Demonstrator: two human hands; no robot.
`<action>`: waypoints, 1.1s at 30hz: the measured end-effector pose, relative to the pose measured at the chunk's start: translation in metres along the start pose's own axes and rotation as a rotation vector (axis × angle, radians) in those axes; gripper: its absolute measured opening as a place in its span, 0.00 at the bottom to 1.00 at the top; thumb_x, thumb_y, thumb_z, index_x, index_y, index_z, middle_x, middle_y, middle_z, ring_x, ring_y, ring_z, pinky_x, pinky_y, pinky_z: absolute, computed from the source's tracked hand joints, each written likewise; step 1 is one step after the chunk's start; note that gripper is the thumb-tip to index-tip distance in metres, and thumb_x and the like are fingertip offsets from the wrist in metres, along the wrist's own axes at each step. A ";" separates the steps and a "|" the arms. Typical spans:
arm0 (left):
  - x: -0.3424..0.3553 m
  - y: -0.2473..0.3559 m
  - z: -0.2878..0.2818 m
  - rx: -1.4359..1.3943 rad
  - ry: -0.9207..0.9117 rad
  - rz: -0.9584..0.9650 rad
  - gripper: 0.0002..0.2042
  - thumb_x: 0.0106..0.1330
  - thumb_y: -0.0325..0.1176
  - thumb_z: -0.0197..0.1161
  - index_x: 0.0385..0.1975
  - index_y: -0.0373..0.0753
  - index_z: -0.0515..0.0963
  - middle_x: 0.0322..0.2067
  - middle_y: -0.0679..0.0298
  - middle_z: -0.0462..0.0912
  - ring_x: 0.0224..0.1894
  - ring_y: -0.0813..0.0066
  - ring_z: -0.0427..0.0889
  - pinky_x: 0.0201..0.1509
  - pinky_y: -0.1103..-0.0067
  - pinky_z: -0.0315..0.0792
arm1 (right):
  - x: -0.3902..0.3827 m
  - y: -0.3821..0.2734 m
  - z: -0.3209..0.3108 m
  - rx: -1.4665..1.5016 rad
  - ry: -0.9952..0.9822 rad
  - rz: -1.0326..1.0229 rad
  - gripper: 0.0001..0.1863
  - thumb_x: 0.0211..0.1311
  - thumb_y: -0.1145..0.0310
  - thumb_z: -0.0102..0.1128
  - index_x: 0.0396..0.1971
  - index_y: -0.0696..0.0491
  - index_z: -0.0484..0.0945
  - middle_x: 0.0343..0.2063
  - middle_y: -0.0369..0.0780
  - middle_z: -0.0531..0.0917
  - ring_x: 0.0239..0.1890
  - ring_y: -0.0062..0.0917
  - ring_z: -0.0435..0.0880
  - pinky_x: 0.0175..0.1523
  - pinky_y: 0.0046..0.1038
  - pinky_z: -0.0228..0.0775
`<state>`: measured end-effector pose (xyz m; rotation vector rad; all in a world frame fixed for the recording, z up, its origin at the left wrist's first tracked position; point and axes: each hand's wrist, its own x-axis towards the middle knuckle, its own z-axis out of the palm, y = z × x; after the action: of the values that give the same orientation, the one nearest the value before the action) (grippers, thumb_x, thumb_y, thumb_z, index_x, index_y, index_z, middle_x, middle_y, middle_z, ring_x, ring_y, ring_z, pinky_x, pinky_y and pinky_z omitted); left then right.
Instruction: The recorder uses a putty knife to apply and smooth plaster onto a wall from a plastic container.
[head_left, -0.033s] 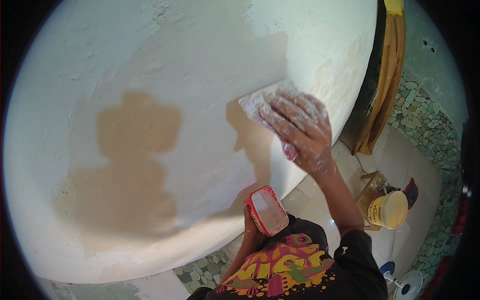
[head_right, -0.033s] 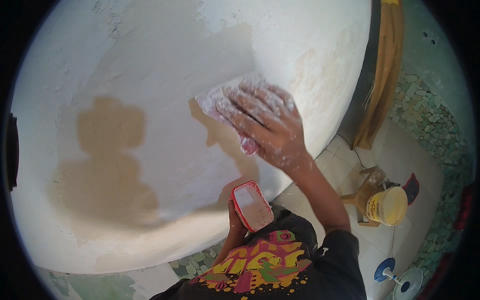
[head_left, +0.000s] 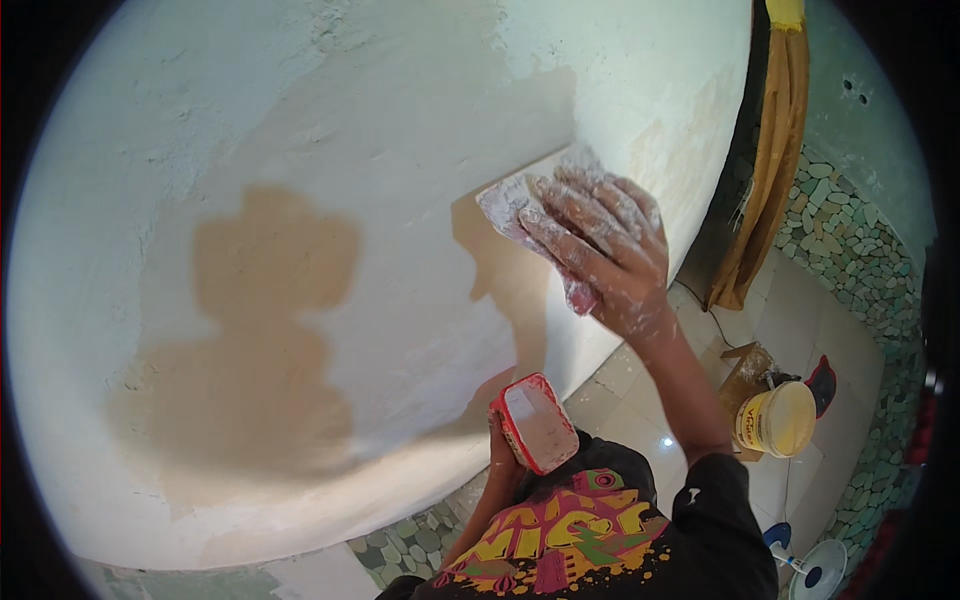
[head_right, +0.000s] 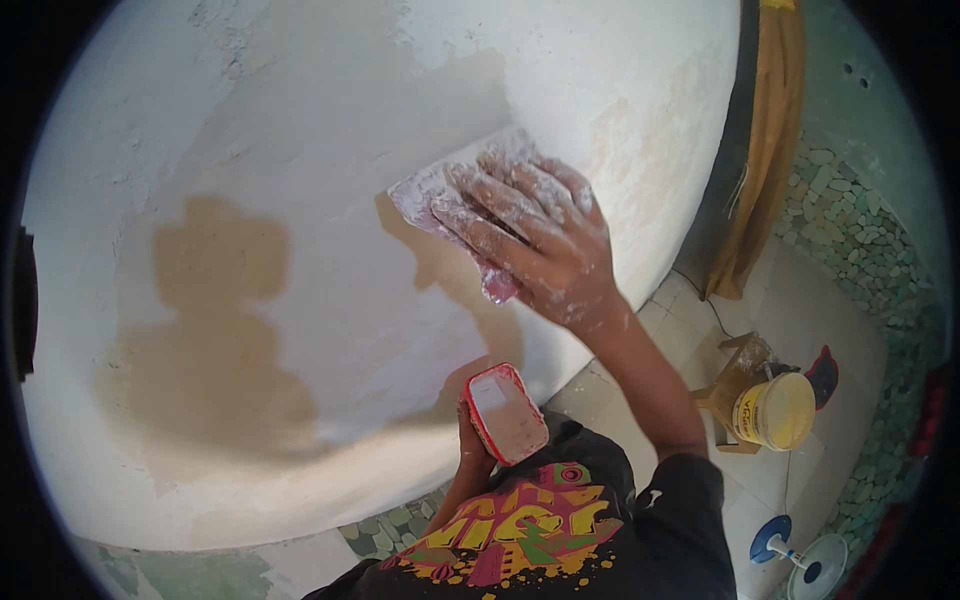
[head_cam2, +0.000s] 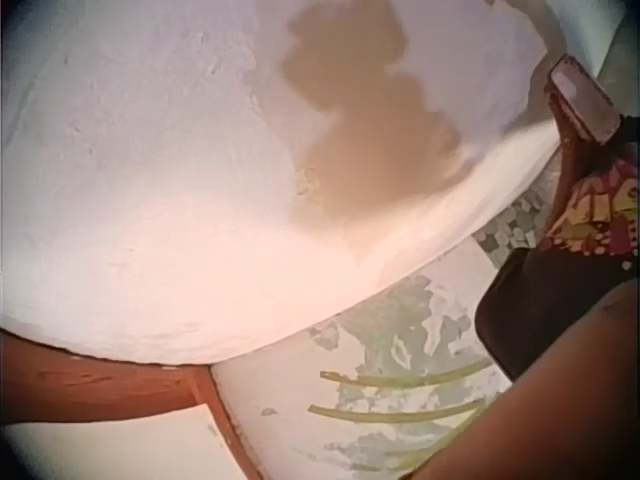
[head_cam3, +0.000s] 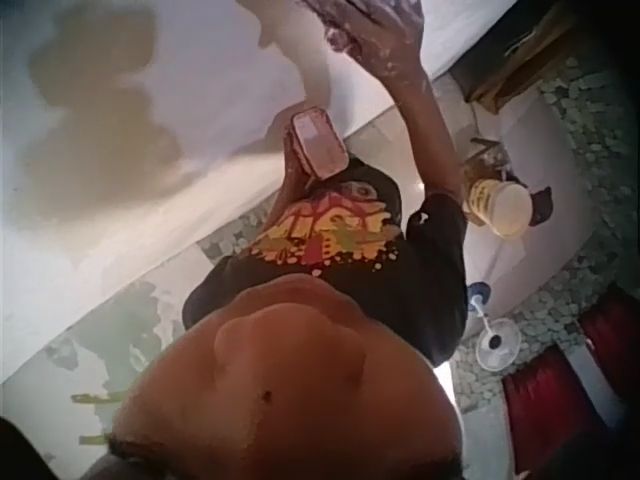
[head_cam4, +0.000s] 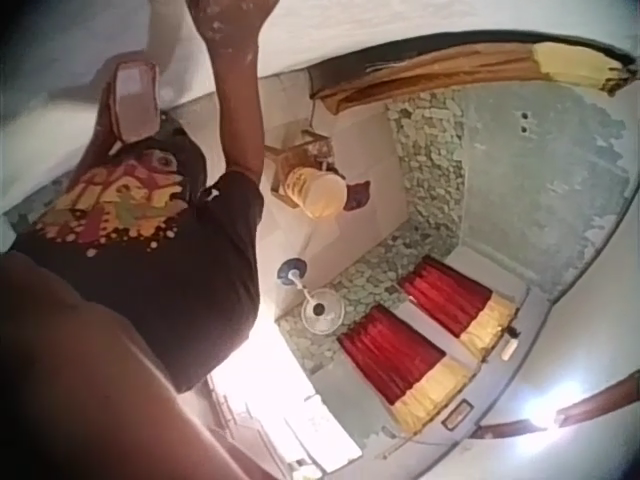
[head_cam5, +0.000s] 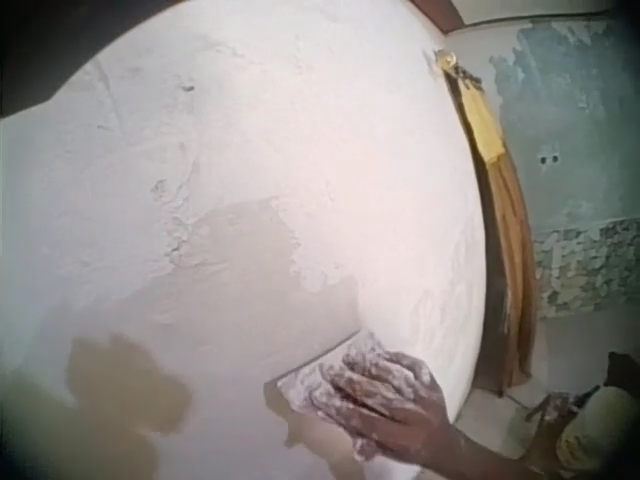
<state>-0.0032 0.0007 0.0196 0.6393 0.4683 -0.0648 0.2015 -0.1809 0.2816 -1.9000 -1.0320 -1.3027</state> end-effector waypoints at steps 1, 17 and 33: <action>0.005 0.001 -0.001 0.002 -0.016 -0.008 0.44 0.70 0.74 0.40 0.74 0.44 0.62 0.68 0.54 0.72 0.66 0.50 0.75 0.69 0.51 0.70 | 0.004 0.013 0.001 -0.010 0.009 -0.070 0.19 0.56 0.61 0.69 0.49 0.40 0.88 0.56 0.37 0.85 0.61 0.35 0.81 0.66 0.46 0.70; 0.004 -0.010 -0.012 0.042 -0.025 -0.019 0.44 0.68 0.75 0.45 0.72 0.44 0.63 0.65 0.55 0.75 0.64 0.52 0.77 0.67 0.53 0.73 | -0.016 0.069 -0.007 -0.088 -0.080 -0.140 0.18 0.58 0.63 0.68 0.50 0.41 0.86 0.59 0.37 0.83 0.63 0.36 0.80 0.70 0.46 0.69; -0.014 -0.011 -0.001 0.070 0.023 0.090 0.42 0.71 0.74 0.41 0.72 0.45 0.63 0.67 0.57 0.73 0.66 0.52 0.75 0.68 0.54 0.71 | 0.022 0.085 -0.027 -0.109 0.151 -0.111 0.16 0.71 0.62 0.56 0.51 0.47 0.88 0.51 0.40 0.88 0.56 0.36 0.86 0.62 0.40 0.72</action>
<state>-0.0189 -0.0089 0.0186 0.7297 0.4606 0.0115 0.2662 -0.2407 0.3064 -1.8121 -1.0188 -1.5691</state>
